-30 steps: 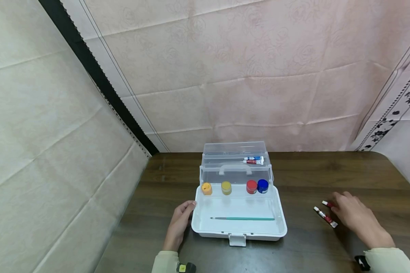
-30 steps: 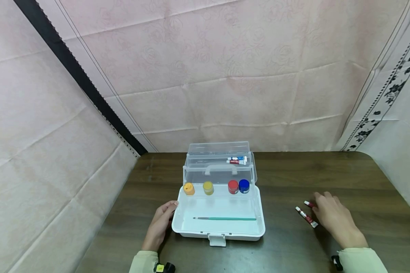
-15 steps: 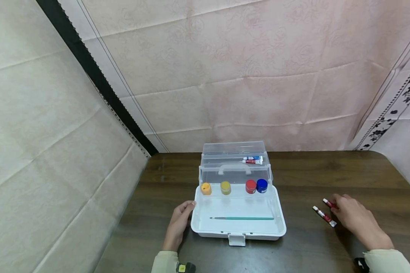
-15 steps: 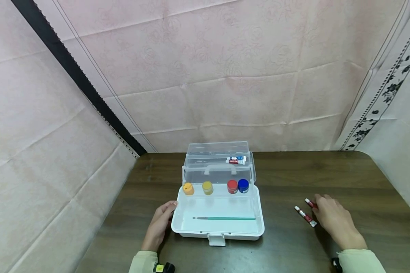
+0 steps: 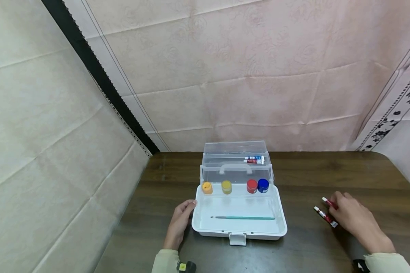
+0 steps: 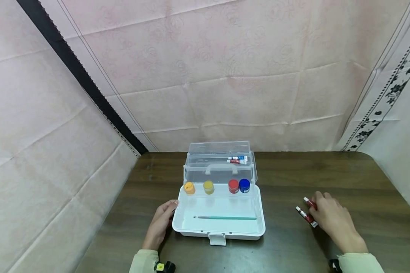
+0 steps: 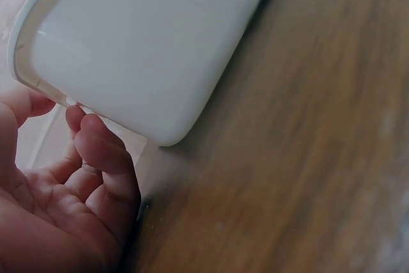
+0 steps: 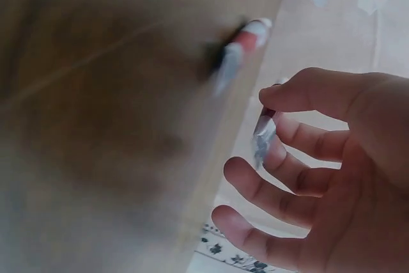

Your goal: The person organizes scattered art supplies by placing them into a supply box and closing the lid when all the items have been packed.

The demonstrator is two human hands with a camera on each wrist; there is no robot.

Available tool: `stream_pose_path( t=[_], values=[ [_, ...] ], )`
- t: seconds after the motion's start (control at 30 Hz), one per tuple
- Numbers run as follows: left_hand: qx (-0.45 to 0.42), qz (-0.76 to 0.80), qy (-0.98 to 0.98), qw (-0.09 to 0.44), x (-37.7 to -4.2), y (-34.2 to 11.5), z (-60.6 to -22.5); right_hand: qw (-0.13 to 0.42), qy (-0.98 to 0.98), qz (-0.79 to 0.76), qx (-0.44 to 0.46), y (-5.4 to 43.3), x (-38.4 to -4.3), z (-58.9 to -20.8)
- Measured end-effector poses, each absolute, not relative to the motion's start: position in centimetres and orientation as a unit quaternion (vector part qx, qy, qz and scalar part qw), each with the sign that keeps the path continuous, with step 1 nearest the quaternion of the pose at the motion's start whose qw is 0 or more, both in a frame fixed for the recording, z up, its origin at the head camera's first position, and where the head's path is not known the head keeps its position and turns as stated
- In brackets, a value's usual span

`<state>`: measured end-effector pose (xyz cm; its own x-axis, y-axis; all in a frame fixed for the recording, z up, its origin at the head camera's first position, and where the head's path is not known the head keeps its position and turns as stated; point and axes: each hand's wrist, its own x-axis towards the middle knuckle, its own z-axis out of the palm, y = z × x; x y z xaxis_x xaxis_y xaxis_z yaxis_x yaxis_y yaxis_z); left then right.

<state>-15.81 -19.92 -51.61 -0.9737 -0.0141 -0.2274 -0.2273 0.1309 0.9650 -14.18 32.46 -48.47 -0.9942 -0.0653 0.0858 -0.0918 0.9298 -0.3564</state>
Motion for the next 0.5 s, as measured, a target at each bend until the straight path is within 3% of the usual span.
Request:
stream_pose_path(
  t=[0.17, 0.5],
  values=[
    [-0.081, 0.655, 0.747, 0.082, -15.9, -20.0, -51.7, 0.077, -0.979, 0.183, 0.047, 31.2, -14.5, -47.3],
    [-0.083, 0.656, 0.746, 0.081, -16.0, -20.0, -51.8, 0.109, -0.972, 0.193, 0.072, 28.1, -15.2, -44.7]
  ],
)
